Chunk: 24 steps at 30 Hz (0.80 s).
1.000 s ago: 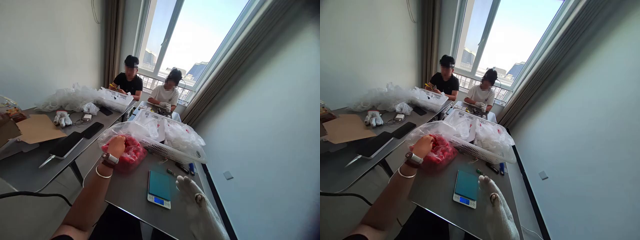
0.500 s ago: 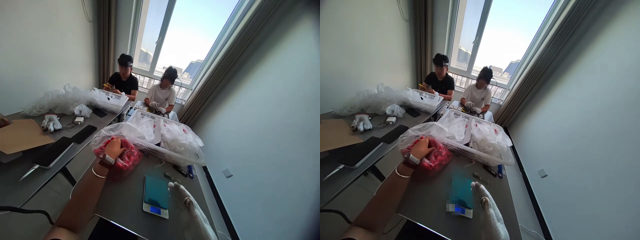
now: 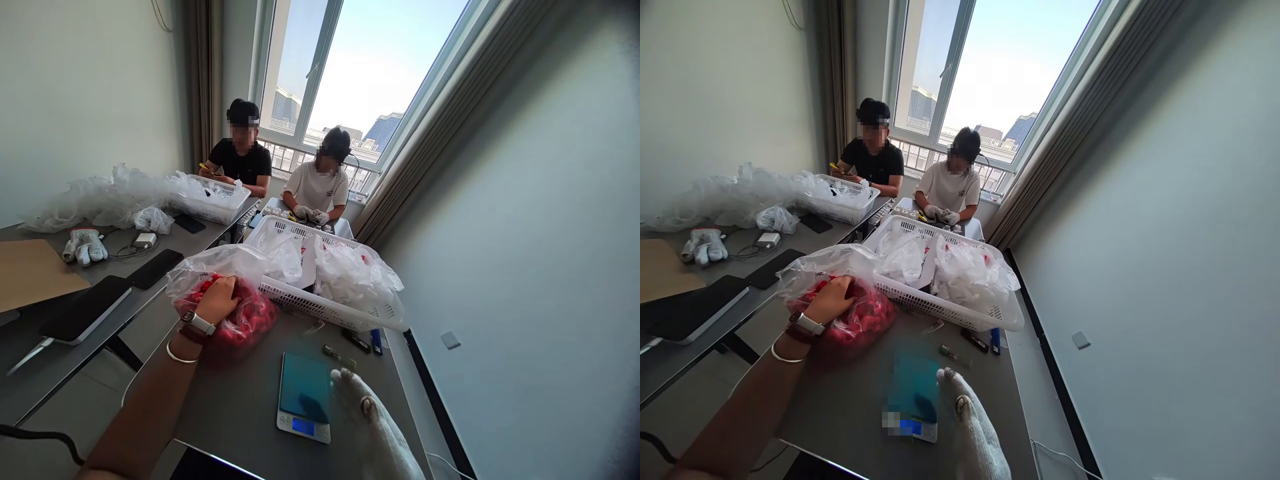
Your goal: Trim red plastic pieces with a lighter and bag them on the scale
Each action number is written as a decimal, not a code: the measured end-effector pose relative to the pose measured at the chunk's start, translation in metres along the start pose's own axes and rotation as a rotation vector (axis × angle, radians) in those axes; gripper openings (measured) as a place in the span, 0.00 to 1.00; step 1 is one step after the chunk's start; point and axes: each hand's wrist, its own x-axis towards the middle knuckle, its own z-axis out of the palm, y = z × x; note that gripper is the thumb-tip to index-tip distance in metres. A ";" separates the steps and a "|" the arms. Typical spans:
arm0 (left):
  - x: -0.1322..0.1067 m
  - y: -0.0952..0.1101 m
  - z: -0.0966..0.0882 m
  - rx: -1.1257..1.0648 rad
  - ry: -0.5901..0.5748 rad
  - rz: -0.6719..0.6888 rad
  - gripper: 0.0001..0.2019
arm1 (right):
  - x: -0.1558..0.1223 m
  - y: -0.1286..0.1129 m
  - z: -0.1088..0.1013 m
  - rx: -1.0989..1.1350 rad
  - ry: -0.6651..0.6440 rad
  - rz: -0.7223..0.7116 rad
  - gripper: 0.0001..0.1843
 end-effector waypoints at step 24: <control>-0.061 0.134 0.055 -0.418 -0.316 0.374 0.12 | 0.072 0.003 -0.032 -0.410 0.009 -0.125 0.13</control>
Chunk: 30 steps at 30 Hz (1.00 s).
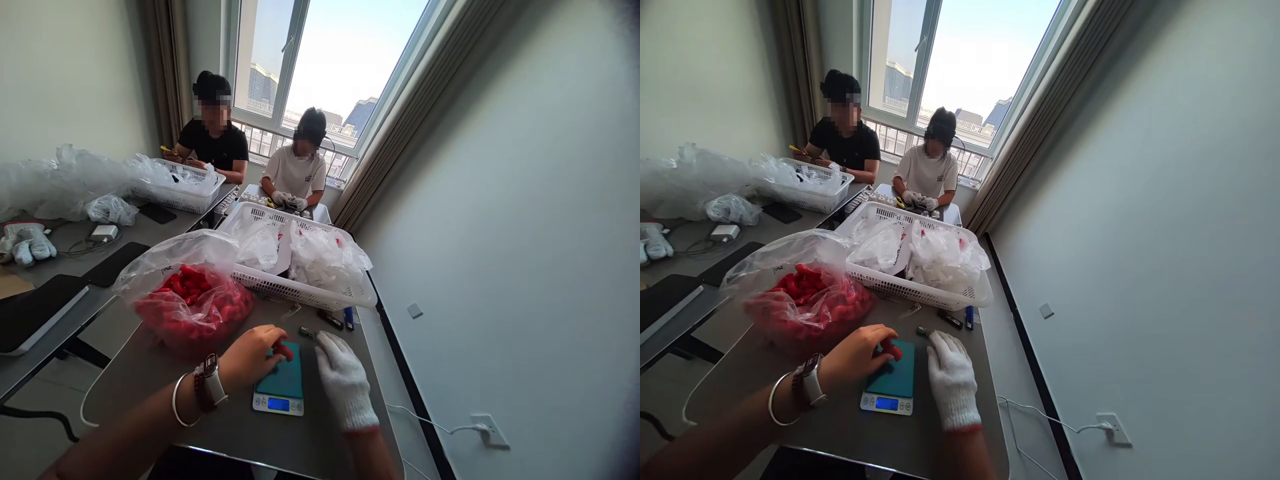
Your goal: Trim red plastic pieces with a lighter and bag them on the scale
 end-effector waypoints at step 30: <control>0.006 -0.058 0.034 0.061 0.313 0.153 0.12 | 0.023 0.076 0.010 0.194 -0.014 0.027 0.30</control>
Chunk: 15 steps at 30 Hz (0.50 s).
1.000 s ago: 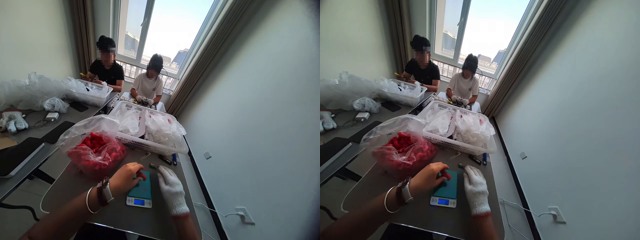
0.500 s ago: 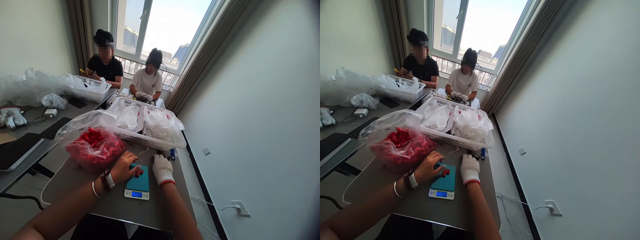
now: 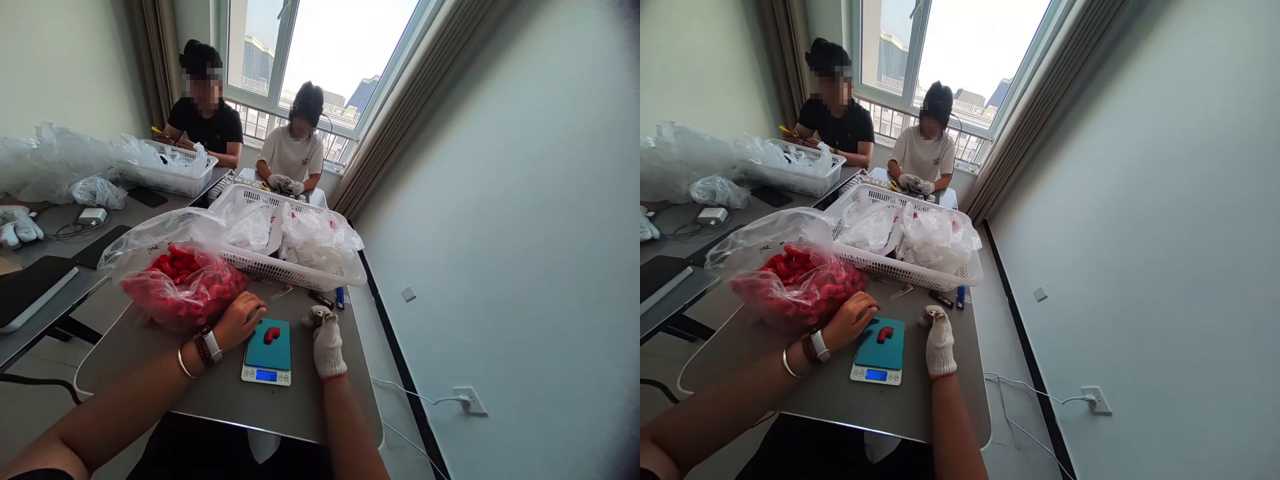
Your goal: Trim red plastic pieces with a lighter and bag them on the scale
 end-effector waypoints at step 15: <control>-0.007 0.013 0.008 0.165 -0.198 0.148 0.08 | 0.006 -0.011 0.010 0.118 0.030 0.168 0.20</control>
